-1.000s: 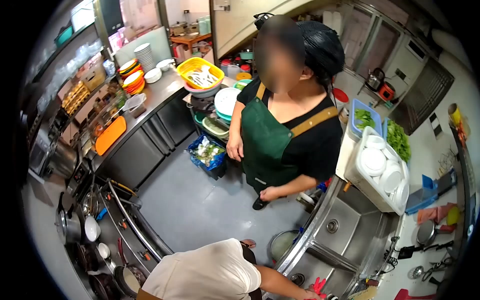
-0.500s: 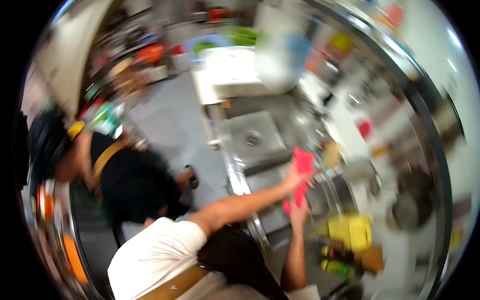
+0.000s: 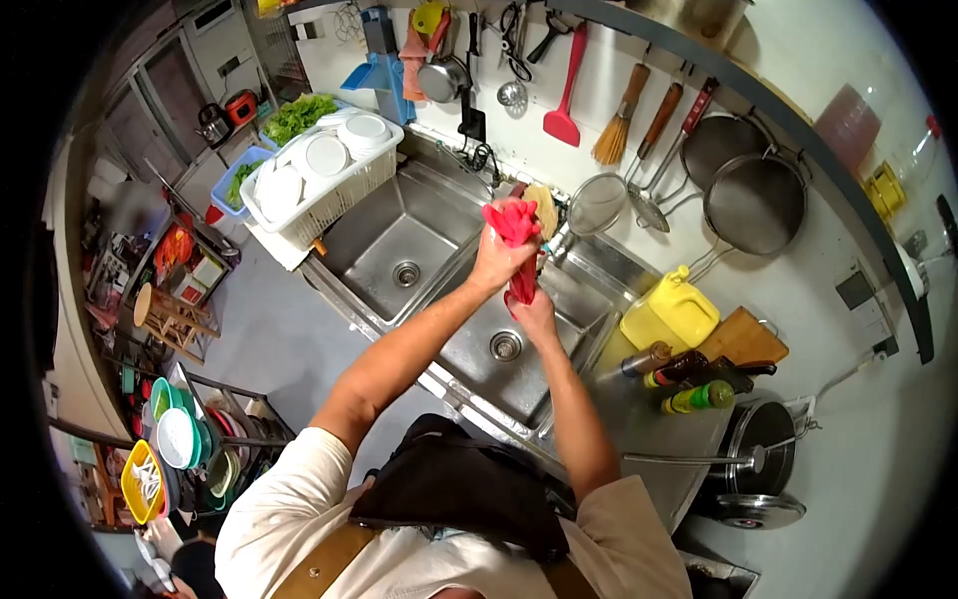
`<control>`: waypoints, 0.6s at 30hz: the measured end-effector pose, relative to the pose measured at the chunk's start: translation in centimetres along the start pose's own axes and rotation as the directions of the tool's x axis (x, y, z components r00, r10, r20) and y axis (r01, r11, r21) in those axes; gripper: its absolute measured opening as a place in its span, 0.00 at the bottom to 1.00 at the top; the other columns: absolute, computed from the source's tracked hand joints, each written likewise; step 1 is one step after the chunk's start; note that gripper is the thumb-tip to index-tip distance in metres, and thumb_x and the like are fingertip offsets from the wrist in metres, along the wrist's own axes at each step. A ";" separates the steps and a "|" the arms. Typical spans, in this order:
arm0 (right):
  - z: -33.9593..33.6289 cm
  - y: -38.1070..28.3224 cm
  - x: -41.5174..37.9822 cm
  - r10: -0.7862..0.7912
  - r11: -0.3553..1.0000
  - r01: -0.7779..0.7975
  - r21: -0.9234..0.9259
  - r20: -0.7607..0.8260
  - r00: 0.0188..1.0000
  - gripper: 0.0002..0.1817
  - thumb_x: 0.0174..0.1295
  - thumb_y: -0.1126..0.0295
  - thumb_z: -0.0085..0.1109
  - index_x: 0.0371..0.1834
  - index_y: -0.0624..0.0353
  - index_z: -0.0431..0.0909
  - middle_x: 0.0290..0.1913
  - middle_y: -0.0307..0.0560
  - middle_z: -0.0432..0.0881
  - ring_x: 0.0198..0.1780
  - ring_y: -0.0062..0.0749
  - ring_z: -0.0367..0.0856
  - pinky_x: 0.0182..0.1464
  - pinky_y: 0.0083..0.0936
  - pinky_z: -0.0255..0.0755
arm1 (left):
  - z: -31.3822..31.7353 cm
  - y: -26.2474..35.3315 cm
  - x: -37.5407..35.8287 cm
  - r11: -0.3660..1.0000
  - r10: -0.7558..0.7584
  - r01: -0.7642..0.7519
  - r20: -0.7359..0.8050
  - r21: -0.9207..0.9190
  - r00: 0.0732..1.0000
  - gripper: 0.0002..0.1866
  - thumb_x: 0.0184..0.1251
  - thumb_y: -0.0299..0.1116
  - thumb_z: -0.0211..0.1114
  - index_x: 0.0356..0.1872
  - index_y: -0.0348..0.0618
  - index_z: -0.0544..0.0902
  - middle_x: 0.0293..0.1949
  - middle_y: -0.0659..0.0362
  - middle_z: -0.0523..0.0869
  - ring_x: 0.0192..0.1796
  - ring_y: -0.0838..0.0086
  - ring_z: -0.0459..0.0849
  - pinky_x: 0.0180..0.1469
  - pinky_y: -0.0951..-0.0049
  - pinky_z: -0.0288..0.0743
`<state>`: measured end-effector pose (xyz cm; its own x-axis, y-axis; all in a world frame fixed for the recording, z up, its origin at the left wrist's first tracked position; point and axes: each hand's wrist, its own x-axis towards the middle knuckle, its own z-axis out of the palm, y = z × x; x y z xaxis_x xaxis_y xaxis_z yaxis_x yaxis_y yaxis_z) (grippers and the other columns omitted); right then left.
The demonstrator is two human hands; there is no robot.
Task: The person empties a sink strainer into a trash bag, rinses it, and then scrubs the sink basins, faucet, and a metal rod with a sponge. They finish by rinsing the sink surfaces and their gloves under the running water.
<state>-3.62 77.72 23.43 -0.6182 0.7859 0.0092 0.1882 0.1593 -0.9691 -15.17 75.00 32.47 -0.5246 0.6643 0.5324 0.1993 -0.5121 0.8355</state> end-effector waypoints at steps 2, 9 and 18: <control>-0.4 0.2 0.1 -0.072 0.997 0.072 -0.035 -0.006 0.997 0.13 0.50 0.65 0.62 0.36 0.60 0.78 0.26 0.44 0.79 0.28 0.26 0.77 0.34 0.27 0.71 | 0.0 0.9 0.9 0.998 0.037 -0.038 0.031 0.056 0.999 0.27 0.47 0.19 0.64 0.51 0.41 0.66 0.43 0.59 0.75 0.43 0.74 0.79 0.47 0.72 0.75; -0.4 1.8 1.1 -0.047 0.992 0.060 -0.113 0.109 0.993 0.10 0.46 0.73 0.58 0.34 0.59 0.76 0.26 0.38 0.77 0.27 0.25 0.72 0.32 0.26 0.67 | 0.6 4.1 0.7 0.987 0.027 -0.006 -0.124 0.163 0.992 0.21 0.52 0.35 0.69 0.44 0.42 0.71 0.40 0.56 0.73 0.45 0.65 0.74 0.49 0.66 0.69; -2.4 7.9 0.2 -0.249 0.949 0.179 0.260 0.268 0.931 0.23 0.53 0.67 0.61 0.53 0.66 0.73 0.46 0.49 0.80 0.48 0.38 0.78 0.52 0.31 0.70 | 0.5 1.1 -1.8 0.971 0.235 -0.209 -0.279 0.120 0.931 0.14 0.59 0.33 0.64 0.40 0.39 0.69 0.37 0.55 0.72 0.43 0.66 0.71 0.49 0.67 0.66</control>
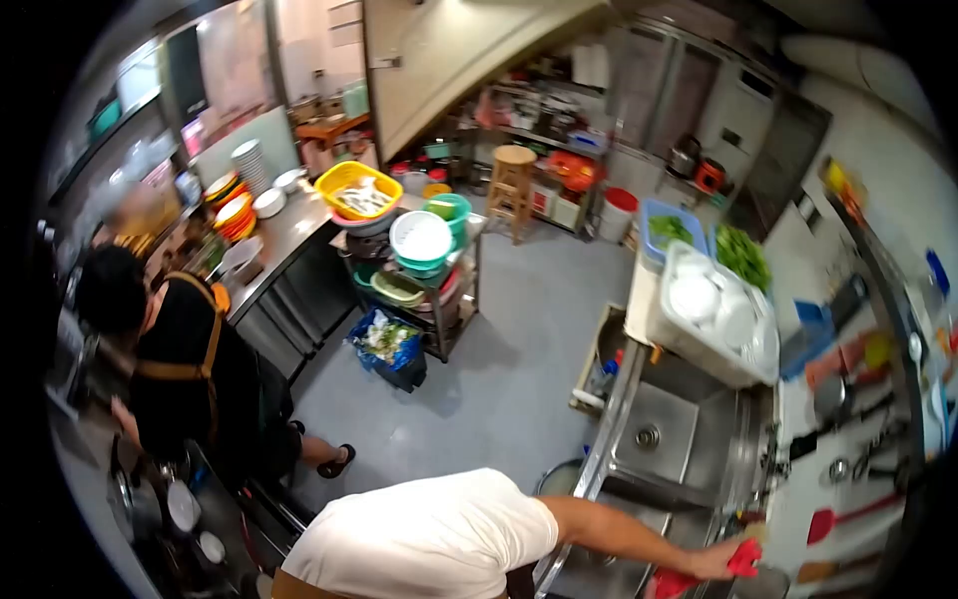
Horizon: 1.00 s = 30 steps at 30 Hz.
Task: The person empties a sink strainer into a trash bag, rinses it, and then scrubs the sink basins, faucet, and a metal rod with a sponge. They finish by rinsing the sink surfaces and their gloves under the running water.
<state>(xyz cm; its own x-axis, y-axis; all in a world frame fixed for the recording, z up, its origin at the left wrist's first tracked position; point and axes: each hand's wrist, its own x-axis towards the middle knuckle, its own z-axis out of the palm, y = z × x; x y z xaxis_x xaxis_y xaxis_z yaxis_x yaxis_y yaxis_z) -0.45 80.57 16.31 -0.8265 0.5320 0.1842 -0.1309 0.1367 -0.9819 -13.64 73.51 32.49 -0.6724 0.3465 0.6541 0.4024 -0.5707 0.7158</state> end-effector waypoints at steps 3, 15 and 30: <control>4.8 -5.5 -2.0 0.248 0.923 -0.228 -0.311 0.026 0.968 0.23 0.53 0.68 0.60 0.52 0.66 0.73 0.45 0.48 0.80 0.47 0.37 0.78 0.51 0.31 0.70 | -1.4 0.1 -0.5 0.988 -0.137 0.127 0.128 0.085 0.982 0.19 0.59 0.30 0.62 0.50 0.38 0.69 0.46 0.52 0.75 0.50 0.66 0.75 0.54 0.69 0.68; 13.3 -6.6 -1.4 0.417 0.819 -0.276 -0.503 0.192 0.888 0.20 0.52 0.70 0.59 0.50 0.65 0.74 0.41 0.47 0.80 0.43 0.36 0.78 0.48 0.31 0.70 | -1.8 4.0 -2.9 0.984 -0.178 0.178 0.192 0.018 0.965 0.30 0.43 0.31 0.69 0.53 0.44 0.71 0.47 0.58 0.76 0.48 0.68 0.75 0.55 0.66 0.69; 12.3 -6.5 -2.5 0.438 0.789 -0.312 -0.529 0.129 0.890 0.18 0.51 0.72 0.57 0.46 0.64 0.76 0.37 0.46 0.80 0.38 0.35 0.77 0.43 0.32 0.70 | -1.2 5.9 -3.1 0.952 -0.205 0.215 0.069 -0.218 0.976 0.19 0.54 0.18 0.59 0.48 0.43 0.70 0.40 0.63 0.74 0.45 0.77 0.73 0.50 0.72 0.70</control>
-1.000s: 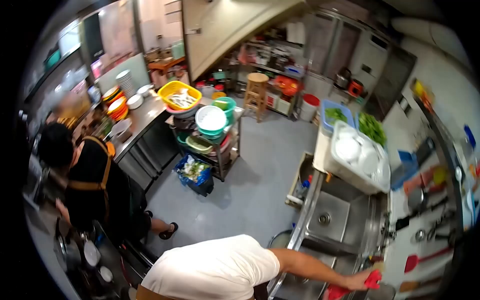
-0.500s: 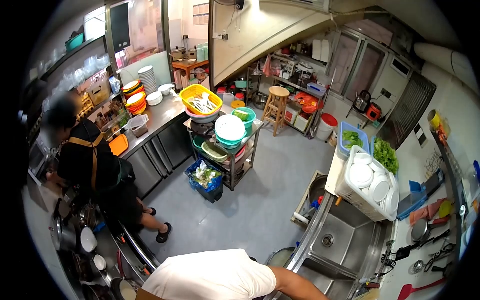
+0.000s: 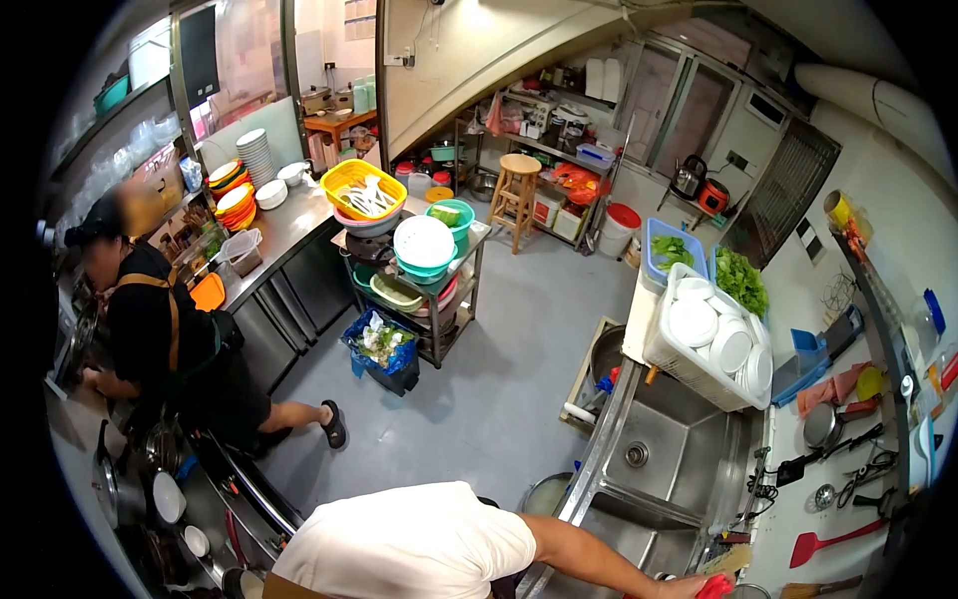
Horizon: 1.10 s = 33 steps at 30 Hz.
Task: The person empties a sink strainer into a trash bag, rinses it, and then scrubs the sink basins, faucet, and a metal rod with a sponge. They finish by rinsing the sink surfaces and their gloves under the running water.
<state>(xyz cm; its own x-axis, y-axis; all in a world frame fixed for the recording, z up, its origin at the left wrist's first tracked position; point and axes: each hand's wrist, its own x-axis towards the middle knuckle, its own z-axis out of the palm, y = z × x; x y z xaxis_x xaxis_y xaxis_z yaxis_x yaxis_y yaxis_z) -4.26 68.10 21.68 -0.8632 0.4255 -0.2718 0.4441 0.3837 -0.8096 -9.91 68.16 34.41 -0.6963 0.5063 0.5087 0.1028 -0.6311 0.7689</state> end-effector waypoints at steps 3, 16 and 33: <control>-0.5 0.8 -0.3 0.014 1.000 -0.014 0.008 -0.011 1.000 0.17 0.51 0.72 0.57 0.46 0.64 0.76 0.36 0.46 0.80 0.37 0.35 0.77 0.42 0.32 0.70 | 1.0 -0.8 0.6 0.993 0.028 -0.036 -0.078 -0.109 0.997 0.18 0.54 0.16 0.58 0.46 0.44 0.70 0.39 0.63 0.75 0.43 0.77 0.74 0.47 0.73 0.72; -5.9 8.3 0.2 0.016 0.999 -0.005 0.044 -0.250 0.968 0.15 0.50 0.75 0.55 0.43 0.64 0.77 0.33 0.45 0.80 0.33 0.34 0.77 0.39 0.32 0.70 | -1.9 -7.8 -5.5 0.965 -0.154 0.135 0.068 0.225 0.986 0.21 0.56 0.28 0.61 0.52 0.41 0.68 0.45 0.50 0.78 0.49 0.61 0.78 0.53 0.64 0.70; -5.9 16.3 -0.7 0.173 0.985 -0.167 0.048 -0.287 0.942 0.11 0.50 0.76 0.53 0.37 0.63 0.79 0.27 0.43 0.79 0.27 0.33 0.77 0.31 0.32 0.70 | -7.3 -20.6 -10.2 0.396 -0.572 0.827 -0.598 0.399 0.562 0.24 0.54 0.39 0.61 0.53 0.40 0.73 0.41 0.47 0.83 0.39 0.60 0.84 0.46 0.66 0.76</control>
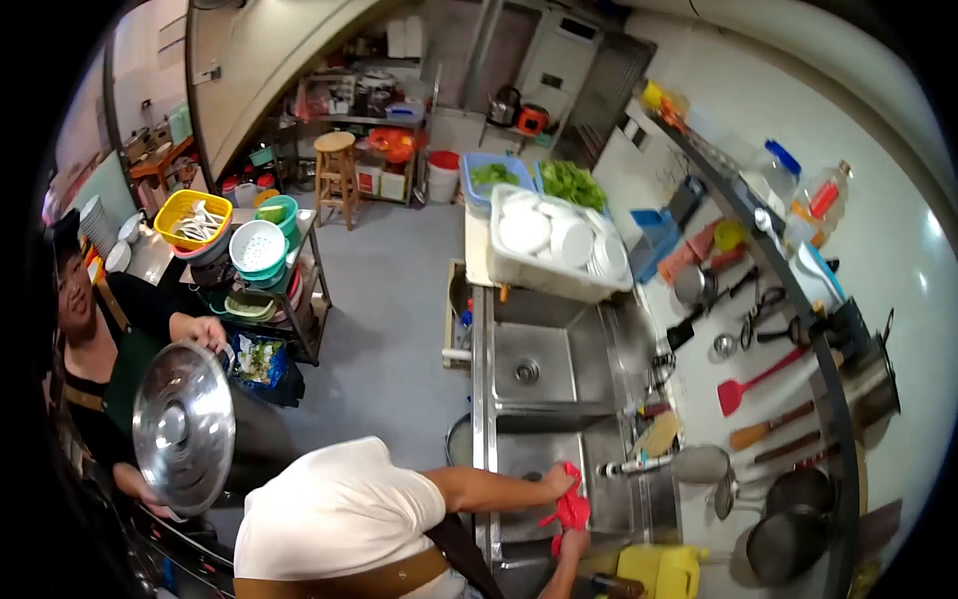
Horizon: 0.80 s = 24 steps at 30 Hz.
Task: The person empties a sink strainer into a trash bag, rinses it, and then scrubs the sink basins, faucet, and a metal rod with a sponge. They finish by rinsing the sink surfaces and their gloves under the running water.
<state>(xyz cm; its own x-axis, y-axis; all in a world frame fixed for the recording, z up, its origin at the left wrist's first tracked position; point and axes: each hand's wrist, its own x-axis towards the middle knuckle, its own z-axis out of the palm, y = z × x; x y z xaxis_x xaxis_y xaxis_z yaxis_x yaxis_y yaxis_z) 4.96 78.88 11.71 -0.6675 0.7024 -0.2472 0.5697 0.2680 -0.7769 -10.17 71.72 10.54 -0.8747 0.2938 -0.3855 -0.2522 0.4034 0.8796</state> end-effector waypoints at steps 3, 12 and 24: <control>-3.1 -4.3 -2.2 0.111 0.947 -0.134 0.292 0.092 0.990 0.09 0.52 0.77 0.53 0.35 0.62 0.80 0.24 0.41 0.77 0.25 0.30 0.76 0.26 0.30 0.67 | -1.3 0.8 -1.2 0.977 -0.021 0.018 -0.012 -0.212 1.000 0.24 0.57 0.39 0.59 0.54 0.39 0.72 0.43 0.46 0.83 0.42 0.56 0.84 0.47 0.63 0.75; -9.1 -15.0 -3.4 -0.525 0.844 0.387 -0.372 -0.420 0.741 0.08 0.54 0.78 0.49 0.35 0.68 0.77 0.31 0.56 0.81 0.32 0.50 0.79 0.39 0.35 0.71 | 2.8 -6.6 1.8 0.696 0.266 -0.469 0.411 0.544 0.872 0.21 0.59 0.42 0.56 0.45 0.35 0.79 0.41 0.43 0.83 0.47 0.48 0.81 0.49 0.58 0.74; -1.7 3.4 7.5 0.117 0.926 -0.158 -0.342 -0.138 0.984 0.12 0.48 0.72 0.54 0.27 0.75 0.79 0.23 0.57 0.81 0.22 0.42 0.81 0.23 0.40 0.71 | -2.4 -5.0 -3.9 0.903 -0.191 0.381 0.609 -0.198 0.770 0.15 0.60 0.44 0.60 0.28 0.43 0.84 0.19 0.63 0.81 0.18 0.76 0.78 0.18 0.78 0.67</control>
<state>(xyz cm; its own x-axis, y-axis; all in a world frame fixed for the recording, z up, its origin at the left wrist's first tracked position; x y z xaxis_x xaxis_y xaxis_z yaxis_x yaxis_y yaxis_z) 2.72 86.17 8.26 -0.5237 0.8130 -0.2546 0.7972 0.3623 -0.4829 -6.53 66.45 8.33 -0.3727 0.6773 -0.6343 -0.6428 0.3045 0.7029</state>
